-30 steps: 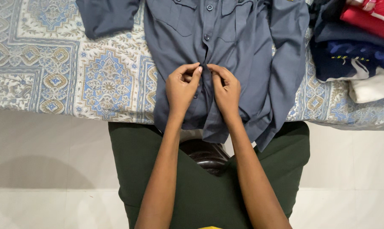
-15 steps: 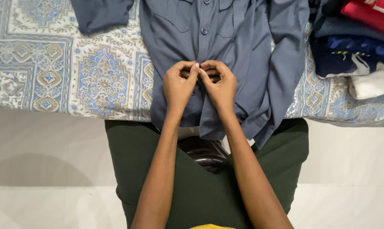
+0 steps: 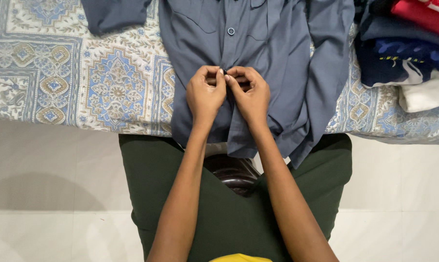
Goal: The person buttons a grey long-sleeved shirt by hand while it lies on a bed.
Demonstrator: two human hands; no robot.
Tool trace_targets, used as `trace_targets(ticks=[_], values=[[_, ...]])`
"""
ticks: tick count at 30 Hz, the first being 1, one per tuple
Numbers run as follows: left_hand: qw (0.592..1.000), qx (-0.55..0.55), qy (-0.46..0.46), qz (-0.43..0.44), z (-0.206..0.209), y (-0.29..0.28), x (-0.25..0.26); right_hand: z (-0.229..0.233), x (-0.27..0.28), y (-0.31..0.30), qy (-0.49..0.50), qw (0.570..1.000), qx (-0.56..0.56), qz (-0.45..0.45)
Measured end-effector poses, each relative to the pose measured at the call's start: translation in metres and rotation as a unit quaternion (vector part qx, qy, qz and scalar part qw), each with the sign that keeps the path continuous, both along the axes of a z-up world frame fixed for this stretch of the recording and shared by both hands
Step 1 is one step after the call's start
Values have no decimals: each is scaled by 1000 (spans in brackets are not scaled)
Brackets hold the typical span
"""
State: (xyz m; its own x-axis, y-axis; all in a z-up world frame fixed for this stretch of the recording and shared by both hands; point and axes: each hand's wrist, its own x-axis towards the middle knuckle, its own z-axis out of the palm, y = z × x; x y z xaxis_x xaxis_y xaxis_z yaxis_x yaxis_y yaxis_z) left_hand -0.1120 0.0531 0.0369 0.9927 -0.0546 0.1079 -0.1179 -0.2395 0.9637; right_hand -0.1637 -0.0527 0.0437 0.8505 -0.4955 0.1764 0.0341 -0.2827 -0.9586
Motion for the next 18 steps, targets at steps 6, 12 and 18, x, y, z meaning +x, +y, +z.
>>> trace_targets(ticks=[6, 12, 18], values=[[1000, -8, 9, -14, 0, 2, 2, -2, 3, 0, 1, 998, 64, -7], [998, -23, 37, -33, 6, 5, 0, 4, 3, 4, 24, 998, 36, -38], [997, -56, 35, -41, 11, 6, -1, 9, -1, 13, -20, 995, -69, -67]])
